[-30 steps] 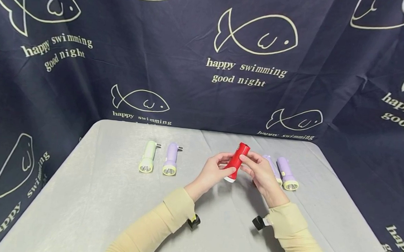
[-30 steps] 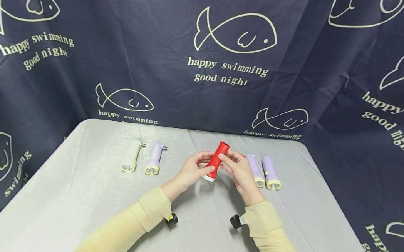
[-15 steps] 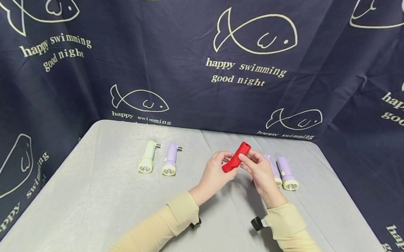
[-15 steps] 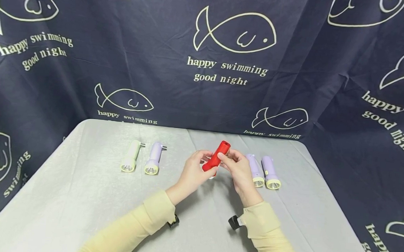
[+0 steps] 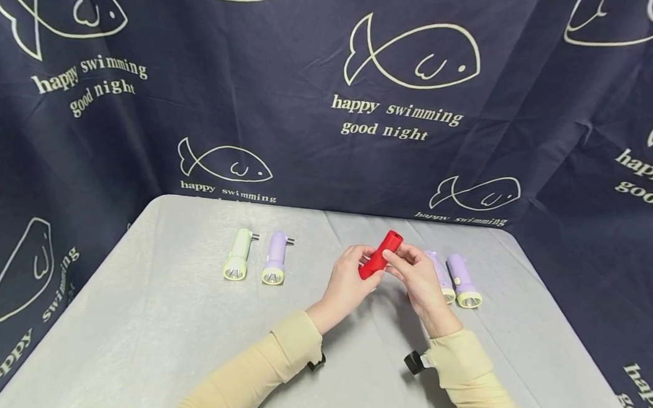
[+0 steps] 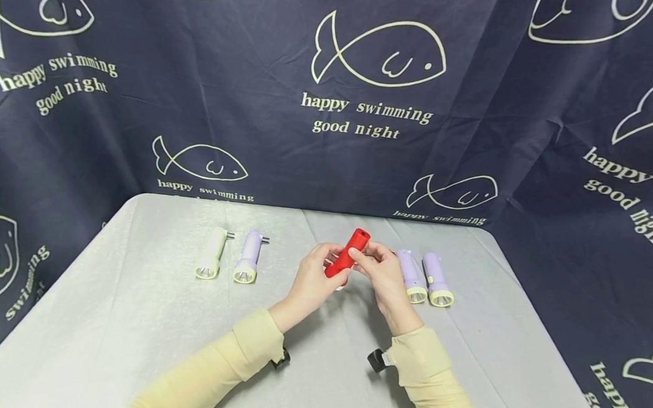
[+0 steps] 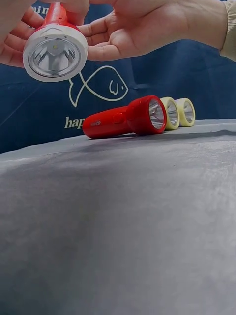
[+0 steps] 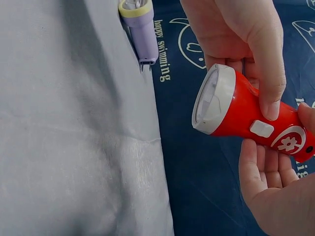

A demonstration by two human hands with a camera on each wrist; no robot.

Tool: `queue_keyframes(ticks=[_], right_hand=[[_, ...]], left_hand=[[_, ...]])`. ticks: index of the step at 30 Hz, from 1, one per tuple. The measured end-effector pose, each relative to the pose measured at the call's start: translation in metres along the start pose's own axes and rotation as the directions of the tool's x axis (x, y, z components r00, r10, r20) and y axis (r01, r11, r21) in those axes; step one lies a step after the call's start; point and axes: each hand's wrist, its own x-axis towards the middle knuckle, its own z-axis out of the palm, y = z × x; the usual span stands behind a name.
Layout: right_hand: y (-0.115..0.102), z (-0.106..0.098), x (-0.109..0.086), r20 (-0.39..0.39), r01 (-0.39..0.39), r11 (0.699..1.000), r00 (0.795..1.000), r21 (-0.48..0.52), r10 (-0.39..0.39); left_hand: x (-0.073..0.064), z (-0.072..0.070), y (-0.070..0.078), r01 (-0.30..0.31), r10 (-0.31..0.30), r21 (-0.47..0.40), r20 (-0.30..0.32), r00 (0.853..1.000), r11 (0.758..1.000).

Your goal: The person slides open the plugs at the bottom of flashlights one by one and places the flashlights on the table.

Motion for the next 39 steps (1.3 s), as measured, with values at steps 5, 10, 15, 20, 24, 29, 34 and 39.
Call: queue_keyframes(ticks=[5, 10, 15, 20, 24, 29, 34, 39], right_hand=[[0.001, -0.002, 0.001, 0.019, -0.002, 1.000, 1.000, -0.016, 0.002], [0.000, -0.006, 0.001, 0.063, 0.004, 1.000, 0.998, -0.024, -0.002], [-0.001, -0.008, 0.000, 0.097, 0.022, 1.000, 0.995, -0.010, -0.021], [-0.002, -0.009, -0.001, 0.117, 0.029, 0.999, 0.993, 0.021, -0.031], [-0.003, -0.010, -0.002, 0.123, 0.028, 0.999, 0.992, 0.040, -0.033], [-0.005, -0.008, -0.003, 0.122, 0.010, 0.999, 0.992, 0.045, -0.016], [-0.006, -0.007, -0.002, 0.113, -0.023, 0.999, 0.993, 0.044, 0.018], [-0.006, -0.009, -0.003, 0.152, -0.013, 0.999, 0.988, 0.041, 0.006]], left_hand=[[0.000, -0.001, -0.001, -0.004, 0.004, -0.004, 0.016, 1.000, 1.000], [0.001, -0.003, -0.002, -0.017, 0.017, -0.022, 0.025, 1.000, 1.000], [0.002, -0.006, -0.002, -0.010, 0.012, -0.045, 0.042, 0.999, 0.999], [0.003, -0.011, -0.001, 0.027, -0.021, -0.098, 0.063, 0.998, 0.995], [0.003, -0.012, -0.002, 0.045, -0.036, -0.114, 0.075, 0.997, 0.992], [0.003, -0.013, -0.003, 0.078, -0.061, -0.179, 0.101, 0.993, 0.981], [0.003, -0.013, -0.006, 0.143, -0.100, -0.281, 0.163, 0.981, 0.949], [0.004, -0.014, -0.008, 0.170, -0.099, -0.334, 0.217, 0.971, 0.927]])
